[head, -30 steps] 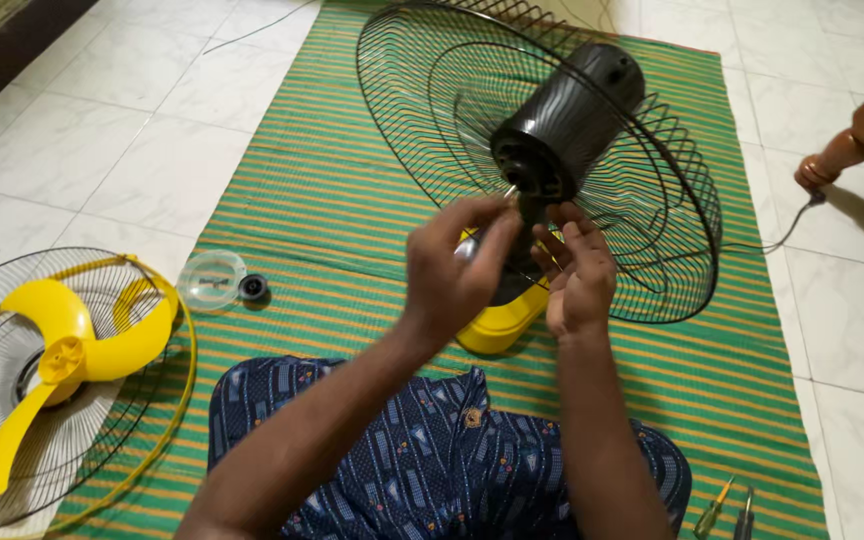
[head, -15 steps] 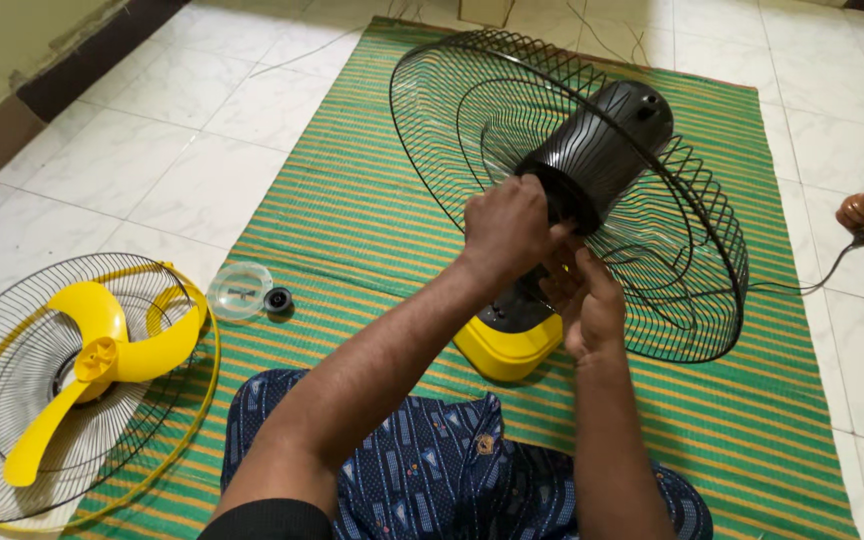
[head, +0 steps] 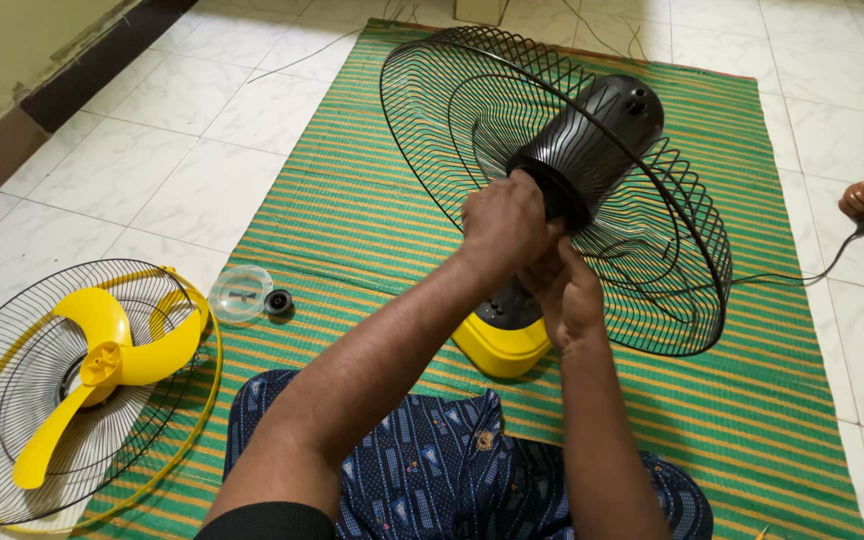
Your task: The person sits on a mat and uses a screwdriver to pry open a yellow plastic ring, separating it from a clear plastic cover. They then remove the fan blade from the motor shaft and place it on the floor next to the fan cage.
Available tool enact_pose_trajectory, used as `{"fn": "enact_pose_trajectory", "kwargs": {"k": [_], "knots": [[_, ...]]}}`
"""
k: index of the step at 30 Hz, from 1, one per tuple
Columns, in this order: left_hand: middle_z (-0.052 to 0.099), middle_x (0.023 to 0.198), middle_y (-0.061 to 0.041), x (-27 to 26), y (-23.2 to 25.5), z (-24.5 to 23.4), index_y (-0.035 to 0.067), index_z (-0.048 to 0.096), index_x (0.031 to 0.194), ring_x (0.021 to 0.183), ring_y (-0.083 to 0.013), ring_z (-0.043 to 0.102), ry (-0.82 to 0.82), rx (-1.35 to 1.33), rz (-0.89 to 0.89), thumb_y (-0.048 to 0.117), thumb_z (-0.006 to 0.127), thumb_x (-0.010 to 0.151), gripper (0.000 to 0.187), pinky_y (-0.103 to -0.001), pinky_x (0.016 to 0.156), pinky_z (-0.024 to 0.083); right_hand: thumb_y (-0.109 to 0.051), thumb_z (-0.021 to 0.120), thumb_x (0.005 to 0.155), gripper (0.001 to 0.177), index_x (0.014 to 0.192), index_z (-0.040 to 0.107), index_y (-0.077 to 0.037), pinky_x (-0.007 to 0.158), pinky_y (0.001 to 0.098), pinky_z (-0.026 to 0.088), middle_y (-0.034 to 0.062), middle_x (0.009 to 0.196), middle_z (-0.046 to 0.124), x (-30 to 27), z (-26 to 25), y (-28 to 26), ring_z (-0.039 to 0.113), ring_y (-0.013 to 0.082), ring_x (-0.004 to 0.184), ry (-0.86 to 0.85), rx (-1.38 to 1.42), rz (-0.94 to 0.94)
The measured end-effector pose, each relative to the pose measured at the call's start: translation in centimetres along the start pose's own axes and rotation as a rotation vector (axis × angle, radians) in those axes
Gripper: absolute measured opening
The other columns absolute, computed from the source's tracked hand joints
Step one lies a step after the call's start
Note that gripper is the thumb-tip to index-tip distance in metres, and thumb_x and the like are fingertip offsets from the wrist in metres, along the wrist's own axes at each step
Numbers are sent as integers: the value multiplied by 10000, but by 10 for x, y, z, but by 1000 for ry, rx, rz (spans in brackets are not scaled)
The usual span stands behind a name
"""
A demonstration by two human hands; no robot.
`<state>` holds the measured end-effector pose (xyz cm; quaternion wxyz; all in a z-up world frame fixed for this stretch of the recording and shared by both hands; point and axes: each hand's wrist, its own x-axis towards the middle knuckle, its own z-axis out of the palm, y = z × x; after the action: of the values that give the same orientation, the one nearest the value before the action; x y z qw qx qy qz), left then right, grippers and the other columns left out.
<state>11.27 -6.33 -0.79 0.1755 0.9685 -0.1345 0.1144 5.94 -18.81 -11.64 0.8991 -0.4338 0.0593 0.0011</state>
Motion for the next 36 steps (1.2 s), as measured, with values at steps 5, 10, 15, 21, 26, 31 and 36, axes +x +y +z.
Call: {"fn": "enact_pose_trajectory", "kwargs": {"k": [5, 10, 15, 21, 26, 31, 36], "knots": [[738, 990, -122, 2, -1, 1, 16, 670, 1030, 907, -298, 746, 13, -3, 10, 563, 741, 770, 610, -442, 726, 609, -459, 522, 1016, 376, 1214, 643, -163, 1005, 409, 476, 0, 1144, 710, 0, 8, 0, 651, 180, 1110, -17, 7, 15], [724, 1018, -113, 4, 0, 0, 45, 693, 1008, 932, -310, 733, 5, -2, 26, 544, 780, 718, 583, -455, 738, 606, -462, 513, 1026, 408, 1224, 643, -131, 1031, 431, 475, 38, 1173, 709, 1, 9, -1, 648, 212, 1126, -63, 17, -12], [731, 976, -111, 6, 2, -2, 2, 655, 1054, 923, -293, 745, -75, -40, -54, 526, 822, 717, 645, -432, 733, 616, -453, 508, 1017, 414, 1240, 644, -132, 1019, 437, 484, 48, 1184, 712, 2, 4, -2, 653, 222, 1121, -64, 53, -34], [726, 923, -153, -3, 0, 7, -3, 672, 981, 859, -298, 748, 164, -17, 83, 467, 835, 713, 565, -414, 690, 618, -460, 496, 1041, 403, 1247, 644, -147, 1009, 422, 490, 40, 1189, 706, 1, 0, -1, 648, 219, 1114, -56, 60, -25], [717, 944, -211, 1, 3, 29, -75, 674, 1056, 795, -298, 756, 196, 146, 73, 324, 748, 829, 465, -408, 580, 625, -481, 480, 1058, 422, 1238, 647, -137, 974, 415, 488, 44, 1167, 711, 1, 1, -2, 647, 213, 1077, -82, 73, -27], [727, 953, -224, 13, 8, 49, -23, 699, 994, 825, -321, 755, 240, 272, 89, 227, 702, 796, 319, -449, 527, 608, -490, 466, 1060, 438, 1227, 646, -126, 955, 403, 501, 54, 1165, 707, -3, 2, -10, 650, 212, 1059, -101, 51, -75], [724, 956, -227, 12, 15, 46, -111, 628, 1103, 825, -305, 762, 226, 160, -49, 268, 737, 787, 506, -431, 571, 620, -475, 469, 1059, 444, 1242, 646, -112, 959, 381, 509, 48, 1168, 710, -8, 6, -13, 652, 196, 1065, -119, 53, -67]]}}
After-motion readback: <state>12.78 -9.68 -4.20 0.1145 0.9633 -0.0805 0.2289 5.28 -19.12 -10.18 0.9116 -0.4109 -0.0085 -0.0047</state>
